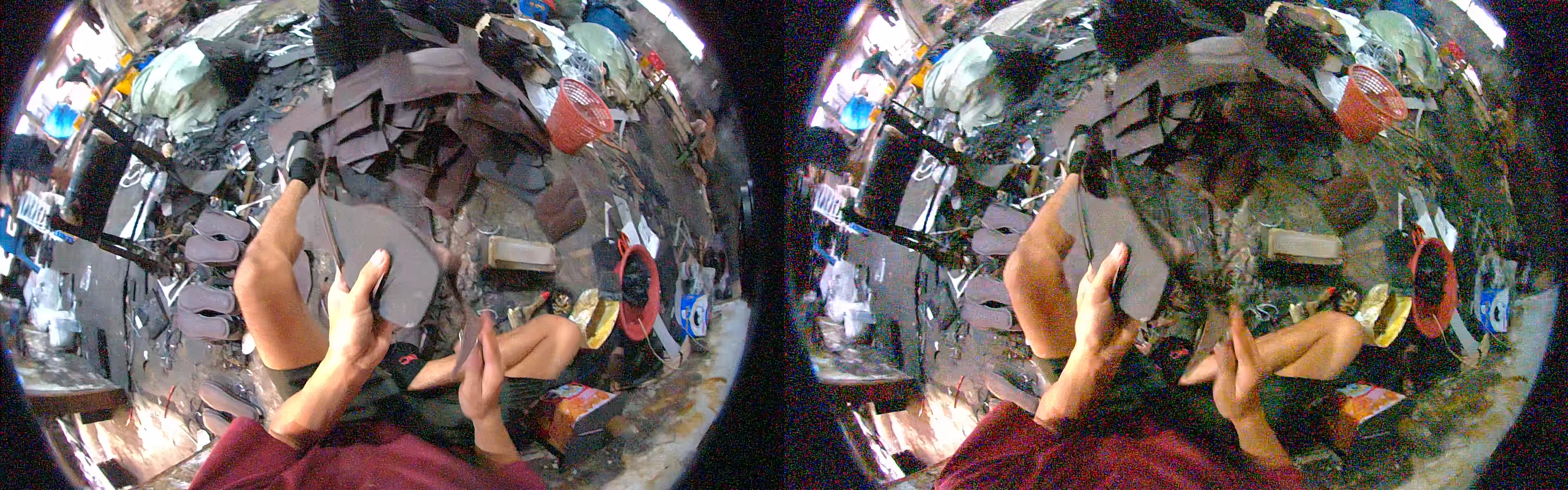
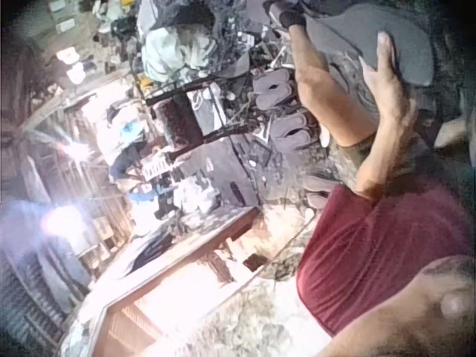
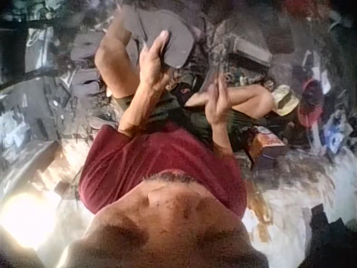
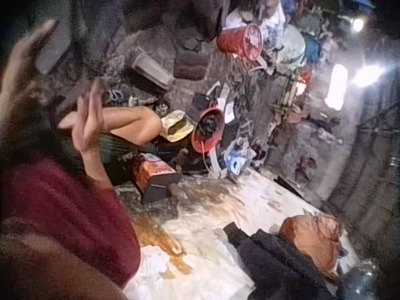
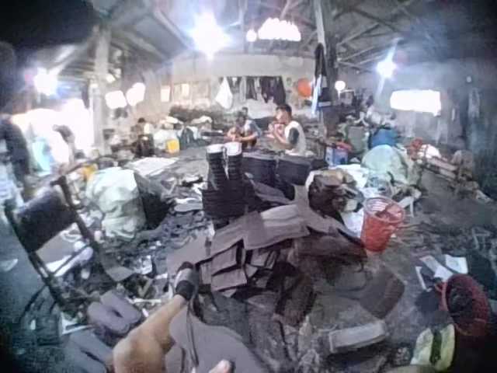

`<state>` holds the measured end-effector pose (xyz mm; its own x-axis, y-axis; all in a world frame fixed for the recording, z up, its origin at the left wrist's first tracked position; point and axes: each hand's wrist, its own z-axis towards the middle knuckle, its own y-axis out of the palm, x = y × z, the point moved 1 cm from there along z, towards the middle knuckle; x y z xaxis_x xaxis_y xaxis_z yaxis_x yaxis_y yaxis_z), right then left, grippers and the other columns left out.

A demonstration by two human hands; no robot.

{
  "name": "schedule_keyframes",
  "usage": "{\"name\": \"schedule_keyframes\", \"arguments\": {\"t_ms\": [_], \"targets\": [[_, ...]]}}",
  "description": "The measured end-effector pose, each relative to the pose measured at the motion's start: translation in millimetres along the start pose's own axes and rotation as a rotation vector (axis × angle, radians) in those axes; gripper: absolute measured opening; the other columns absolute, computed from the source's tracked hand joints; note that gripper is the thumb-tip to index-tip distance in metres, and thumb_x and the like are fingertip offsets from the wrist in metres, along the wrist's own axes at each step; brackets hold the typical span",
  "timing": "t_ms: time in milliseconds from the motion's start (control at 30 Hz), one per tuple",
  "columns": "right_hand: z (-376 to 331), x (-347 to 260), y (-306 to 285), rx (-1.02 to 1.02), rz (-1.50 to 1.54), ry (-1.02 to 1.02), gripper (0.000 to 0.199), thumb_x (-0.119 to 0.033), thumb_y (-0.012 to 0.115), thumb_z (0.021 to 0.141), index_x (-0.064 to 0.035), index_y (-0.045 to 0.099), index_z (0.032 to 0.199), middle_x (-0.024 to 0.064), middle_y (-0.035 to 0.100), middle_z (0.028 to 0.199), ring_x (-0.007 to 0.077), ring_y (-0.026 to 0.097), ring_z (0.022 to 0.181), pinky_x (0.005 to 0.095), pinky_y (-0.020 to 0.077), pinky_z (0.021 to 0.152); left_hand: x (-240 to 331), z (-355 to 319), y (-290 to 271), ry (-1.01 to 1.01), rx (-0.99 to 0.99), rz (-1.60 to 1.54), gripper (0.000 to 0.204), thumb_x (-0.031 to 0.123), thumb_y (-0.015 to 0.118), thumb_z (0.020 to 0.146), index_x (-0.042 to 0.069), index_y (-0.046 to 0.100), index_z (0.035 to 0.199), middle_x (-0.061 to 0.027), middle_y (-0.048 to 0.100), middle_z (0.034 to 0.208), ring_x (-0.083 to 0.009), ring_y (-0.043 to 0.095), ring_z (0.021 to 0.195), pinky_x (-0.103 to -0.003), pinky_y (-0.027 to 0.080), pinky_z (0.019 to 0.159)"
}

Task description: The person sits on the floor and uses a curved knife to trim the edges of a dark leather shoe insole. They repeatedly hold the insole, cut along its perimeter, and place the trimmed piece down among other leather scraps.

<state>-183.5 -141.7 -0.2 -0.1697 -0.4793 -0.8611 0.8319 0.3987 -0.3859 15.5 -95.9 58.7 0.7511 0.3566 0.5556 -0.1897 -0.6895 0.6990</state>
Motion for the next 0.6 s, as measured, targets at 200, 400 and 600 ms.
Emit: {"name": "schedule_keyframes", "arguments": {"t_ms": [200,400,600], "targets": [[-56,-2,-28,-0.236,-0.116,0.082,0.031,-0.007,0.054,0.093,-0.0002,0.062,0.122,0.0214,0.067,0.099,0.0381,0.066,0.087,0.042,0.0525,0.074,6,-12,-46,0.076,0.147,0.22,0.039,0.026,0.068,0.09,0.005,0.056,0.12,-0.0062,0.066,0.102,-0.0189,0.066,0.087,-0.033,0.055,0.077],[-9,-13,-9,-0.375,-0.161,0.03,0.039,-0.008,0.061,0.09,-0.0137,0.063,0.128,0.015,0.065,0.088,0.0343,0.065,0.075,0.0399,0.0523,0.064,-9,-21,-83,0.051,0.12,0.387,0.062,0.024,0.078,0.076,0.003,0.048,0.126,-0.0078,0.063,0.103,-0.0226,0.064,0.091,-0.037,0.054,0.082],[42,-12,47,-0.569,-0.062,0.044,0.038,-0.002,0.059,0.09,-0.0096,0.062,0.127,0.0127,0.06,0.08,0.029,0.06,0.066,0.0374,0.0487,0.06,9,-28,-118,-0.082,0.046,0.558,0.073,0.013,0.082,0.07,0.002,0.045,0.132,-0.0119,0.062,0.115,-0.0241,0.063,0.103,-0.038,0.052,0.091]]}}
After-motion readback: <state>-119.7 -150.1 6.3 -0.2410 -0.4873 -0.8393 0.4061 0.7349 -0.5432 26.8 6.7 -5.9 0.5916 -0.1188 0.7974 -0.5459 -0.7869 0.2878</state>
